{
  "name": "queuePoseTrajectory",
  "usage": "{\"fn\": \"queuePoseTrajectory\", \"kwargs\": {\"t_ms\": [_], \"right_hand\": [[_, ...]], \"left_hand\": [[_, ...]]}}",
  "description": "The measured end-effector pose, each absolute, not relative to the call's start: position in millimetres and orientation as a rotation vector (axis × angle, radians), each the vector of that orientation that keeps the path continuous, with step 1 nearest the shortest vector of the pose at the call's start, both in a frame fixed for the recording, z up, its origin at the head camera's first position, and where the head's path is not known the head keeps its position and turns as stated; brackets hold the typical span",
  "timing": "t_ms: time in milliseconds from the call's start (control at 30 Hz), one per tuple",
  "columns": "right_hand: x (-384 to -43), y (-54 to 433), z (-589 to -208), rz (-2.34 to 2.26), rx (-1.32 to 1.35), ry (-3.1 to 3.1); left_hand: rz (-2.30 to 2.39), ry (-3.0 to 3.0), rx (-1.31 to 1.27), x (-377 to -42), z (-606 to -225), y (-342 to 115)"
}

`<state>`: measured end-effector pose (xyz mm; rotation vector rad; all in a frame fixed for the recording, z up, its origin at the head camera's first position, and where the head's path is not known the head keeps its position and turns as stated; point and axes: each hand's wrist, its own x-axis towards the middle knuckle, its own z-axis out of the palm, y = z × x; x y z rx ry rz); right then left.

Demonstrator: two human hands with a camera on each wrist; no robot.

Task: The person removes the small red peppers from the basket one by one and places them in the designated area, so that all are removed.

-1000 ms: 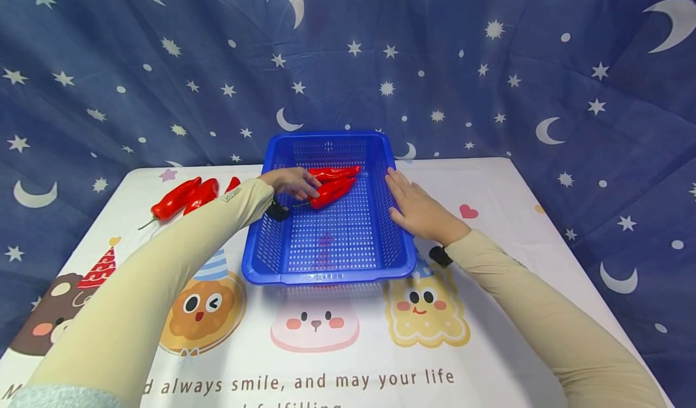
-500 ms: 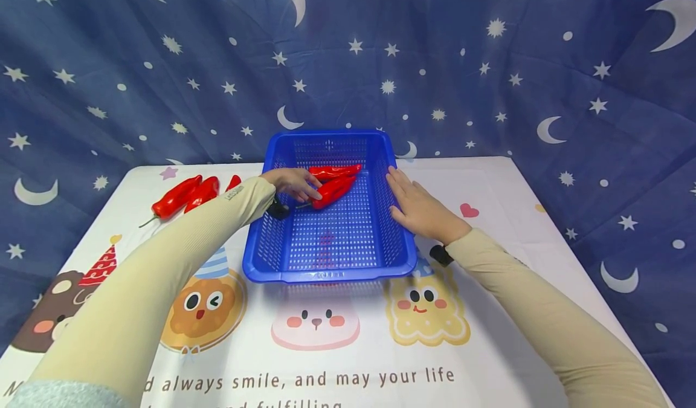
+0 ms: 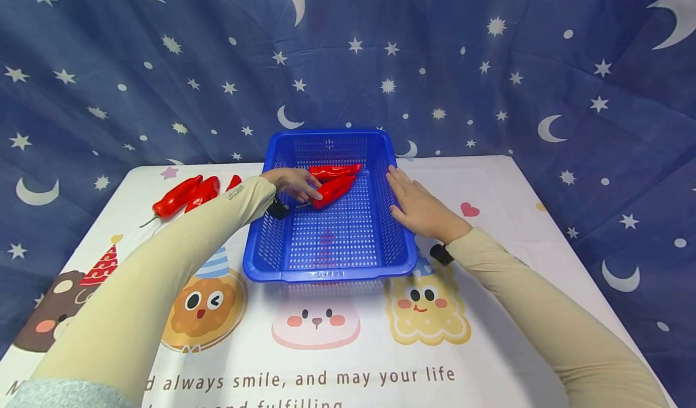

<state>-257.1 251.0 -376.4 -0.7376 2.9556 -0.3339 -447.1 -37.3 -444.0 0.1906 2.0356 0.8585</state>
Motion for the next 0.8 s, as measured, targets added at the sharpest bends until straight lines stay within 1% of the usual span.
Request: {"fn": "queuePoseTrajectory", "kwargs": {"t_ms": [133,267,333,400,467,567,700,733,767,800], "right_hand": [[-257,251,-376,-0.337,-0.731,2.95],[-256,250,-375,-0.341,-0.721,2.947],[-256,250,-375,-0.343,-0.721,2.948],[-256,250,-375,-0.34,-0.725,2.95],[-256,251,-376,-0.338,-0.731,2.952],[-257,251,-377,-0.338,-0.742,2.954],[-257,252,-377,-0.345,-0.75,2.955],[-257,252,-377,-0.343,-0.751,2.955],[-258,252,-377,-0.342,-0.75,2.955],[-258,252,-377,-0.34,-0.748,2.956]], "left_hand": [[0.867,2.017,0.19,-442,-437,-37],[0.829,2.097,0.171,-411,-409,-33],[0.811,2.117,0.153,-392,-388,-30],[0.808,2.12,0.155,-382,-378,-30],[0.803,2.124,0.154,-380,-376,-30],[0.805,2.114,0.169,-388,-383,-33],[0.822,2.058,0.185,-426,-421,-36],[0.823,2.051,0.18,-433,-429,-36],[0.825,2.044,0.184,-433,-428,-37],[0.834,2.027,0.195,-443,-438,-37]]}}
